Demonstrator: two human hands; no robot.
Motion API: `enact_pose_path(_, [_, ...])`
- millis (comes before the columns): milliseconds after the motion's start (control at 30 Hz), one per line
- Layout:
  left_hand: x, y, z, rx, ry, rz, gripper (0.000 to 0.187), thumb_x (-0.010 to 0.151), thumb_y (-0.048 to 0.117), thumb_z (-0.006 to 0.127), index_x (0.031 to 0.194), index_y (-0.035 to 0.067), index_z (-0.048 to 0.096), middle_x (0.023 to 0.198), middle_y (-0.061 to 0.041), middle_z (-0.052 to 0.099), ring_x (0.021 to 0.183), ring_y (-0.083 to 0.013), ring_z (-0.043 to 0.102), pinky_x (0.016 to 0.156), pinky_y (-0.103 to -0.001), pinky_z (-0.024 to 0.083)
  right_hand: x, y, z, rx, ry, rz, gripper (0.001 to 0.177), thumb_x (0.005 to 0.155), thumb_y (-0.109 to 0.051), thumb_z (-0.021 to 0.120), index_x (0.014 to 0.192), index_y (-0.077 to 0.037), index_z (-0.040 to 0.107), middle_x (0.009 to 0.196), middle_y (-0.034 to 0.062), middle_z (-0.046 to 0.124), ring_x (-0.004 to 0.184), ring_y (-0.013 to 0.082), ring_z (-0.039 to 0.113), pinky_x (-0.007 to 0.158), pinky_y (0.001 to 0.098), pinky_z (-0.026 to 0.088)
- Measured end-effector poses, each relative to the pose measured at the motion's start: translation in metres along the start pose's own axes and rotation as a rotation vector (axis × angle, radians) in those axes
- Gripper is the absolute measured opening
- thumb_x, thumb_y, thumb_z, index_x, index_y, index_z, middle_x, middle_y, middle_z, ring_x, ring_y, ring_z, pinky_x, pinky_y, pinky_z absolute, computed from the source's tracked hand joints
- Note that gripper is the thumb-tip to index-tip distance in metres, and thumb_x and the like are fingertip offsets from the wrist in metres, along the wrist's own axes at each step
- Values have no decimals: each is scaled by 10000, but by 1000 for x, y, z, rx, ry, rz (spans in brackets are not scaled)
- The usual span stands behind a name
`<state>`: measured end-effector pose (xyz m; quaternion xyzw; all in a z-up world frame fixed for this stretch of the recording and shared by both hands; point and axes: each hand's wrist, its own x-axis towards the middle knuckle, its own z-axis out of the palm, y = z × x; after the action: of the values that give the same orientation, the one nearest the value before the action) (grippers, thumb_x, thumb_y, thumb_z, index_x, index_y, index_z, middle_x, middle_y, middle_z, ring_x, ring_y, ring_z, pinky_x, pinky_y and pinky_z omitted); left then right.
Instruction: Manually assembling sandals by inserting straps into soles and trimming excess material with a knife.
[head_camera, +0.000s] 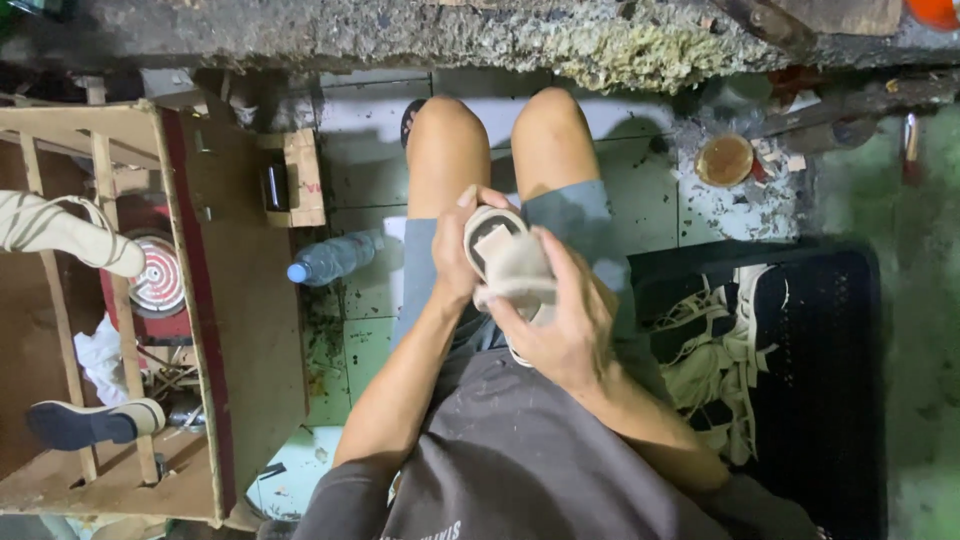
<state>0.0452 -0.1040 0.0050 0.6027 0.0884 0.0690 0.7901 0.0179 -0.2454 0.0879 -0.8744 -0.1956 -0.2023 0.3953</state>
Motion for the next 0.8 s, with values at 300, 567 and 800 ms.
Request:
enact_pose_path(300, [4,6,7,-35,-30,229,457,1003,203,308,830,-19,668,589,-143,646,511,-209,589,567,-291,518,13,-5,3,128,65,-96,628,741,-259,888,1198,104,658,1135,257,712,969,362,729,833,369,582])
enact_pose_path(567, [6,5,3,-87,-54,354,438,1006,154,294,819,-27,647,568,-139,617,474,-196,549,494,-307,480,4,-1,11,214,133,-118,629,777,-281,860,1200,125,631,1188,259,700,1016,331,732,881,347,572])
enact_pose_path(800, [9,-3,-1,-18,-83,440,440,1003,164,313,836,-38,666,585,-136,636,484,-199,567,512,-289,490,13,-5,7,174,40,-138,607,794,-203,857,1246,126,617,1188,291,683,1041,395,708,870,387,575])
